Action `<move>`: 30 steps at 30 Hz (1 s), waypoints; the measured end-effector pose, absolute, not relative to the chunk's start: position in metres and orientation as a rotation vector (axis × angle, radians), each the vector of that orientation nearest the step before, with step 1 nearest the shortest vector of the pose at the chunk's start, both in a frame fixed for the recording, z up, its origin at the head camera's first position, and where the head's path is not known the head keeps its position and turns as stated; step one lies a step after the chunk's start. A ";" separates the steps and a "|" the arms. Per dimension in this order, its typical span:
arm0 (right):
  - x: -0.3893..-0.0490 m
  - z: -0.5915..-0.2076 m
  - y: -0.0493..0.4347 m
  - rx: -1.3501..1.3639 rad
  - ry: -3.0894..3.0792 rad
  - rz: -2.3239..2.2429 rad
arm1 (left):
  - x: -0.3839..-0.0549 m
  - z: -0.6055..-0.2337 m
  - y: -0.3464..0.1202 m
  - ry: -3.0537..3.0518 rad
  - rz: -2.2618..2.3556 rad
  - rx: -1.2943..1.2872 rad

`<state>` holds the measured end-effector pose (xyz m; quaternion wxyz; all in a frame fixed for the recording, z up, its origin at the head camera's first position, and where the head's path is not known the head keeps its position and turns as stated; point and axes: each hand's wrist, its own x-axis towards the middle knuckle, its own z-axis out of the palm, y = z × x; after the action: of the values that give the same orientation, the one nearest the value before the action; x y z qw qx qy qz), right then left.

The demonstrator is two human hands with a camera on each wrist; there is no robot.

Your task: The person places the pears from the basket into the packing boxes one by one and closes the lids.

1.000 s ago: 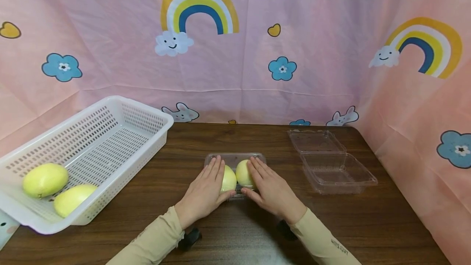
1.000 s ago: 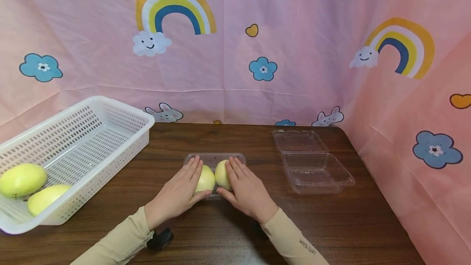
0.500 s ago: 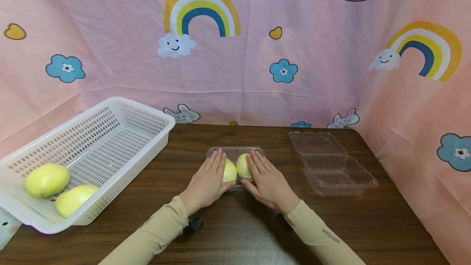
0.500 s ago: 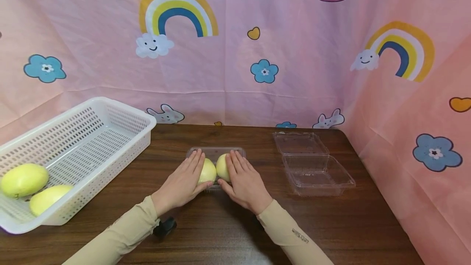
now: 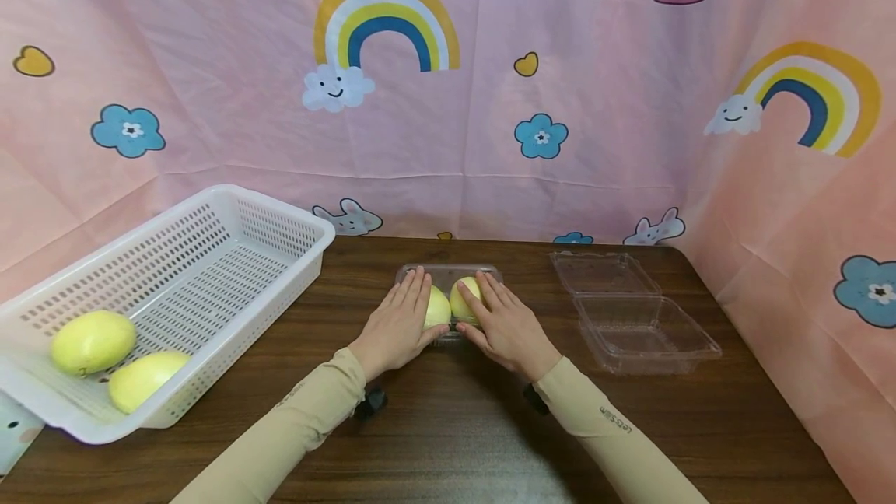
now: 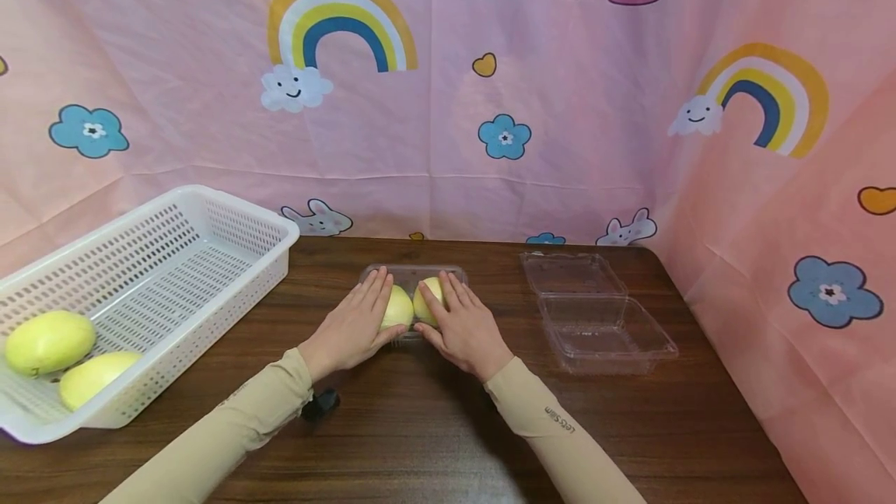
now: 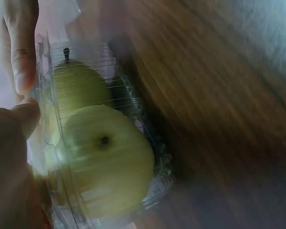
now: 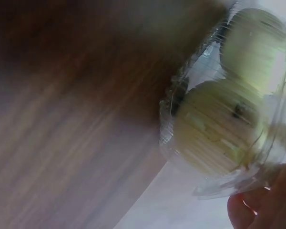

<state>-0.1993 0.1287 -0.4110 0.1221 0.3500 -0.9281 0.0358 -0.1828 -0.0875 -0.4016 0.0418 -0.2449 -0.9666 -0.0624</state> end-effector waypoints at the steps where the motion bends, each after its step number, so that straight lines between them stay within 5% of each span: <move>1: -0.202 -0.411 0.128 1.020 -2.715 0.098 | -0.185 -0.402 -0.088 -2.958 -0.193 -0.742; 12: -0.228 -0.409 0.119 0.980 -2.808 0.009 | -0.198 -0.401 -0.092 -2.982 -0.293 -0.649; 30: -0.262 -0.402 0.113 0.945 -2.896 -0.056 | -0.159 -0.393 -0.099 -2.893 -0.251 -0.734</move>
<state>-0.2616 0.1129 -0.4024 0.0475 0.3098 -0.9494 -0.0185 -0.1590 -0.0993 -0.3931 0.0730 -0.2444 -0.9633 -0.0836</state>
